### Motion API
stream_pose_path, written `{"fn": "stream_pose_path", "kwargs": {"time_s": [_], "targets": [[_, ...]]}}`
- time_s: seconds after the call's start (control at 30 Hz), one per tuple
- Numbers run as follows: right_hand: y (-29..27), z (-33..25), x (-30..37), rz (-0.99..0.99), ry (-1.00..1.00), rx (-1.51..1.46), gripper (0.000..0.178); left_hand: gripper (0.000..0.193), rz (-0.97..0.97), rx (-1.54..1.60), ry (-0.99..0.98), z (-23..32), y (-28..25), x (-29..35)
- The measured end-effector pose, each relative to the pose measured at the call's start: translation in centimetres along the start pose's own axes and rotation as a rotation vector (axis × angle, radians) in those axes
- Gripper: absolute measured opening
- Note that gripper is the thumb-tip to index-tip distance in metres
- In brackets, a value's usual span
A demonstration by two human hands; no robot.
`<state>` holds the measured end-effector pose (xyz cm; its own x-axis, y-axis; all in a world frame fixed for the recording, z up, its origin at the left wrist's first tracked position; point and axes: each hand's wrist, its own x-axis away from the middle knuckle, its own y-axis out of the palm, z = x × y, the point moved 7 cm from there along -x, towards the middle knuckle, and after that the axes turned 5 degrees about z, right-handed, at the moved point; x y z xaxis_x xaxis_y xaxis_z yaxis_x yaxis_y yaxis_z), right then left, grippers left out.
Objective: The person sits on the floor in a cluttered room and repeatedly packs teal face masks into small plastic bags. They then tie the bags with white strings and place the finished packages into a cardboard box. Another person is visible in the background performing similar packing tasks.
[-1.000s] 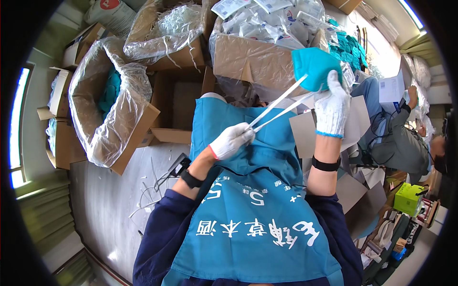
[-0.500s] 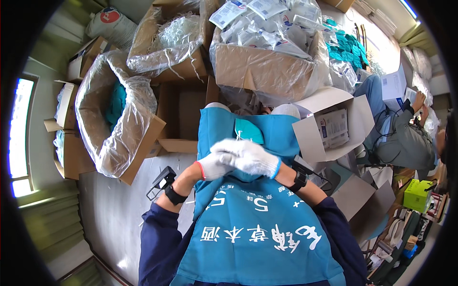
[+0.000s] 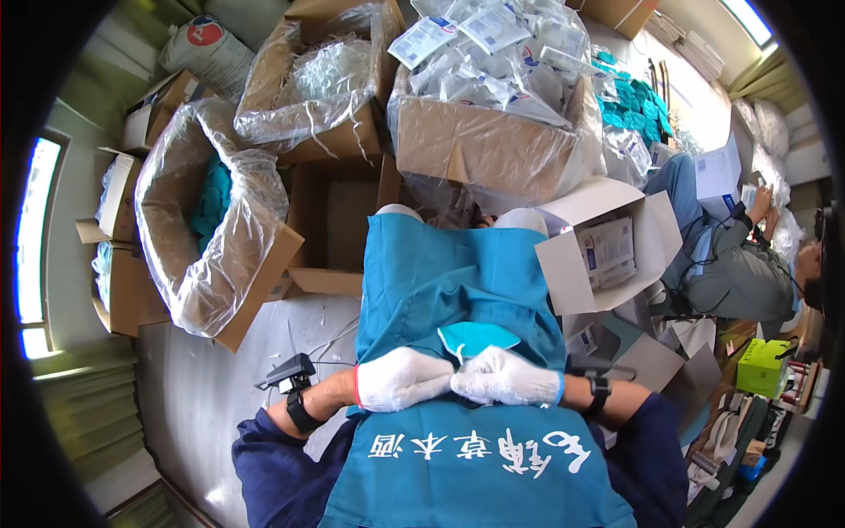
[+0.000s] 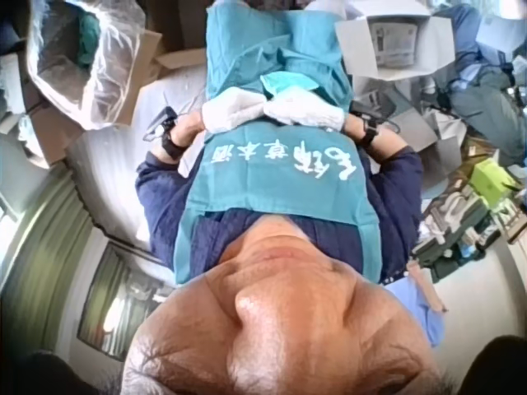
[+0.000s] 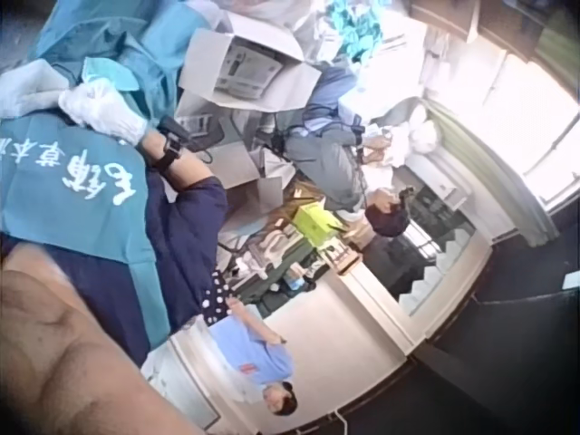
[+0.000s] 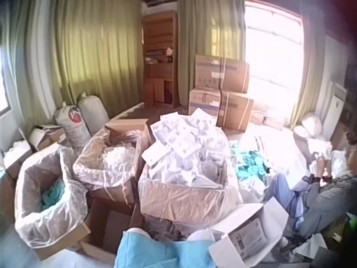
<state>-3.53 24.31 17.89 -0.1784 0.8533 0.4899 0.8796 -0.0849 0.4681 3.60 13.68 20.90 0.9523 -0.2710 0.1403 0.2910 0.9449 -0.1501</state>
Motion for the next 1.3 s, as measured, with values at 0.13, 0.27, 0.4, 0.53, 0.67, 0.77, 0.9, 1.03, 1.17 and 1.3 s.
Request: {"fn": "stream_pose_path", "kwargs": {"time_s": [0.13,0.27,0.4,0.53,0.67,0.77,0.9,1.03,1.17,1.3], "targets": [[-0.5,1.7,0.3,0.052,0.039,-0.015,0.039,0.030,-0.102,0.064,-0.005,-1.3,-0.3,0.8],[-0.6,1.5,0.6,0.071,0.084,0.036,0.038,0.035,-0.180,-0.007,0.009,0.0,-1.9,1.5],[-0.8,2.1,0.8,0.118,0.151,-0.050,0.036,0.032,-0.107,0.073,-0.085,-0.5,-3.4,3.3],[-1.8,2.9,1.0,0.158,0.119,-0.170,0.032,0.036,-0.115,0.200,-0.275,-1.7,-5.1,4.7],[-2.7,3.5,0.7,0.244,0.107,-0.208,0.030,0.039,-0.123,0.371,-0.432,-2.8,-5.1,5.6],[-3.2,3.6,1.0,0.296,0.139,-0.106,0.021,0.035,-0.089,0.345,-0.215,-3.0,-5.8,6.2],[-6.1,5.7,2.2,0.322,0.098,0.845,0.023,0.027,0.221,-0.246,0.225,-4.8,-14.0,11.0],[-7.2,4.8,3.5,0.556,-0.310,0.995,0.033,0.025,0.873,0.590,-0.476,-10.2,-16.7,16.0],[-7.9,7.2,1.4,0.671,-0.125,-0.145,0.029,0.017,0.987,0.757,-0.525,-15.2,-16.0,13.3],[-6.2,6.8,0.8,0.763,-0.073,-0.752,0.036,0.036,1.071,1.180,-0.511,-22.2,-18.6,11.6]]}}
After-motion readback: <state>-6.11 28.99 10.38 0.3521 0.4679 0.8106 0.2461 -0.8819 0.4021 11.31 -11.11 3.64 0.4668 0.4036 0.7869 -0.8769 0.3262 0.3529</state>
